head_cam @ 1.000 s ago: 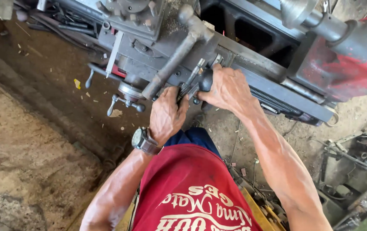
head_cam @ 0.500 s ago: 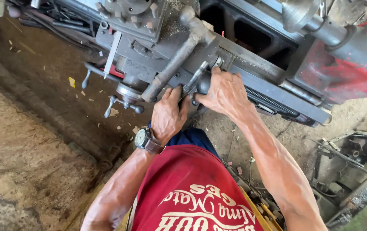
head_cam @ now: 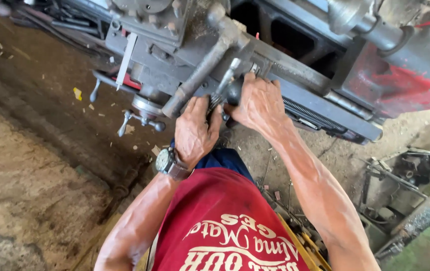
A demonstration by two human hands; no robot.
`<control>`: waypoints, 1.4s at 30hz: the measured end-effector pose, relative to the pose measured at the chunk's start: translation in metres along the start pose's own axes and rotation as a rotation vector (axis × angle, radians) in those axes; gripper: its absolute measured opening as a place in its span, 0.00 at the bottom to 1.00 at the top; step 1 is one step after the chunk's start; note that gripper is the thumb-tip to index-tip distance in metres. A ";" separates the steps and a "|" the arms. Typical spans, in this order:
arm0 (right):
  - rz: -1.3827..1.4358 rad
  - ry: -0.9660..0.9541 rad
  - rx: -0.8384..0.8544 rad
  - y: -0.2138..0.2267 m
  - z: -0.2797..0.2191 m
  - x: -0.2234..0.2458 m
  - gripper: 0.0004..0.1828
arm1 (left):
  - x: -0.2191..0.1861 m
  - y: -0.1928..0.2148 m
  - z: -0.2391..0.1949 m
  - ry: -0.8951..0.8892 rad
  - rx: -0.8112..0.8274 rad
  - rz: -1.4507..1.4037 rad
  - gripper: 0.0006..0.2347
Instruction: The person repeatedly hammers a cylindrical metal part into a hole on a large machine frame, removes it, and reinserts it multiple times. They also handle a separate circular metal component, inserting and removing it from the same area.
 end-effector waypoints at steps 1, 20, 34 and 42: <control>0.008 0.003 -0.005 -0.002 -0.003 0.000 0.38 | -0.004 0.001 -0.001 0.007 0.037 -0.044 0.11; 0.040 -0.014 -0.040 0.001 -0.003 -0.001 0.39 | 0.029 -0.032 -0.006 -0.039 0.012 0.097 0.08; 0.919 -0.205 0.032 0.019 -0.040 -0.027 0.33 | -0.001 0.027 -0.011 0.187 0.107 -0.239 0.10; 2.379 -0.190 0.358 0.029 -0.098 -0.026 0.37 | -0.051 0.066 0.007 0.101 0.183 -0.429 0.09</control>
Point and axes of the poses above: each hand's wrist, its own z-axis towards the middle knuckle, its own y-axis out of the back of the hand, x = y × z, the point moved 5 cm from there along z, towards the middle knuckle, and after that the axes turned 12 degrees about -x, right-handed, at the moved point
